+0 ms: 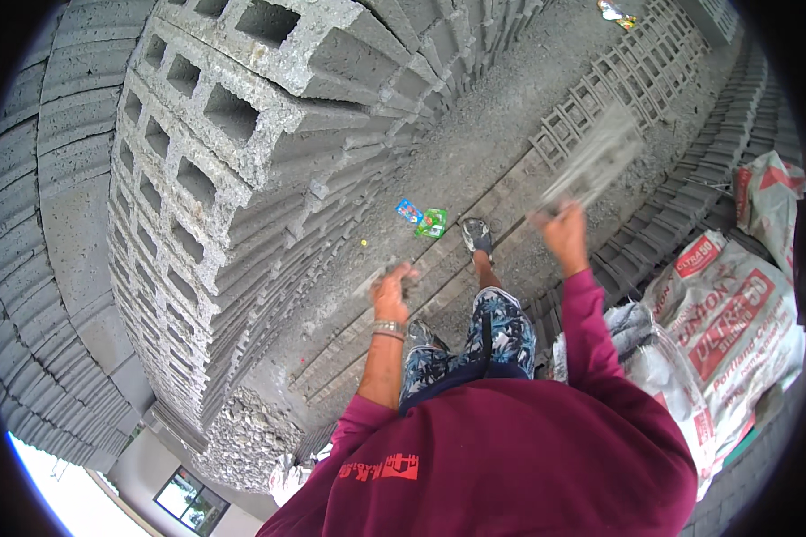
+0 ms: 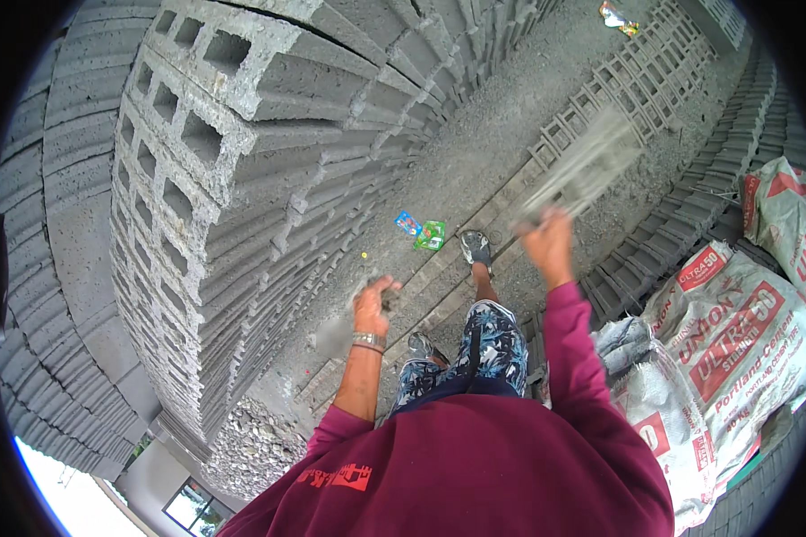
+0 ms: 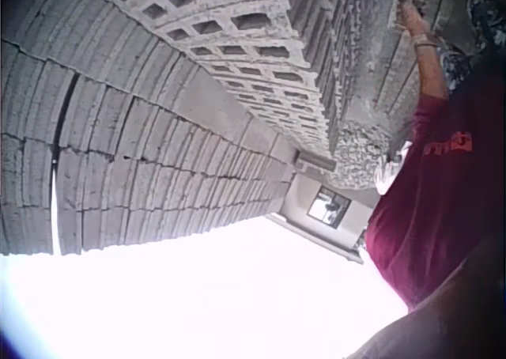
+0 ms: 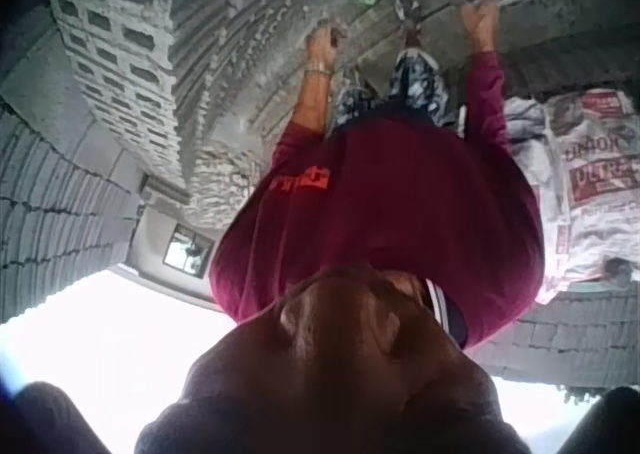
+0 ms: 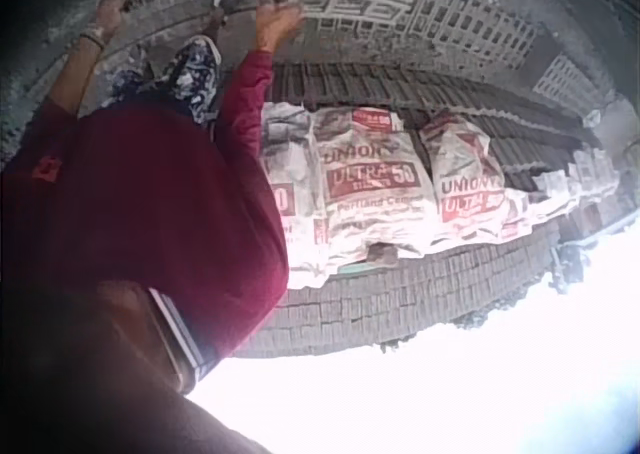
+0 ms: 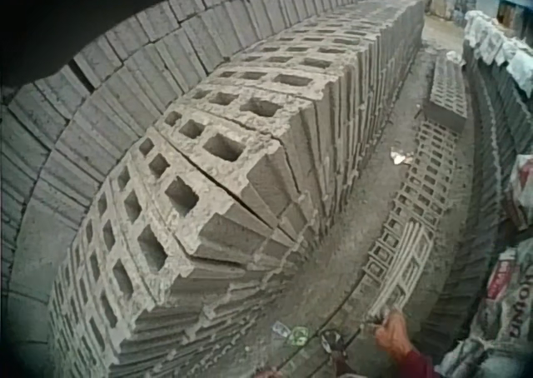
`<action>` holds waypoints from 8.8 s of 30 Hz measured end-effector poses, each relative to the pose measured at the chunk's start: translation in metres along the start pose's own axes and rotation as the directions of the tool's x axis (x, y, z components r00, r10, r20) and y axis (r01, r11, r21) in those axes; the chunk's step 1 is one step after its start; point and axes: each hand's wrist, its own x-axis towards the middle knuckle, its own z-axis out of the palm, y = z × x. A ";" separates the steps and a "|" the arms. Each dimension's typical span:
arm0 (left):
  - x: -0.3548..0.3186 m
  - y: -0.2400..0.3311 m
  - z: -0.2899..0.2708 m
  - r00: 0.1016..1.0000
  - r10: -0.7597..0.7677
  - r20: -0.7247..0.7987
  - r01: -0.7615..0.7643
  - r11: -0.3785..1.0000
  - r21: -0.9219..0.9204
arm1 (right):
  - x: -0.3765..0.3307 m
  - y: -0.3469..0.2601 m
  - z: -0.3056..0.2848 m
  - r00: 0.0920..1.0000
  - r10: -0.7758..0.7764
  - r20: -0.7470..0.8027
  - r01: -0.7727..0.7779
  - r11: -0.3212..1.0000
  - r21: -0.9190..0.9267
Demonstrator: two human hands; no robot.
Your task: The person picks up concrete blocks from a large stack and carries them individually to a different location where they are placed onto a new stack.
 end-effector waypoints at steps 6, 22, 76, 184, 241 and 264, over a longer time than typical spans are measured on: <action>-0.001 0.022 -0.013 0.931 0.164 0.327 -0.003 0.897 -0.443 | -0.057 -0.023 0.037 0.861 0.147 0.486 -0.423 0.737 0.527; -0.009 -0.046 -0.248 0.909 0.072 -0.411 -0.131 0.984 -0.118 | 0.088 -0.007 -0.188 0.960 -0.107 -0.260 0.100 0.994 -0.039; -0.156 -0.186 -0.759 0.882 0.032 -0.471 -0.468 0.177 -0.866 | -0.651 -0.331 0.661 -0.297 -0.010 0.955 -0.014 1.000 0.006; 0.007 -0.371 -1.325 0.787 0.107 -0.608 -0.245 0.958 -0.149 | -0.821 -0.345 0.774 0.670 -0.257 0.697 0.654 0.649 -0.389; -0.320 0.133 0.344 -0.192 -0.105 0.976 -0.781 -0.585 -0.217 | -0.183 0.066 -0.175 0.797 0.582 -0.159 -0.305 0.616 0.726; 0.228 0.041 0.554 0.652 -0.135 0.746 -0.755 -0.205 0.622 | 0.144 0.213 -0.029 0.726 0.683 0.074 -0.499 0.450 0.741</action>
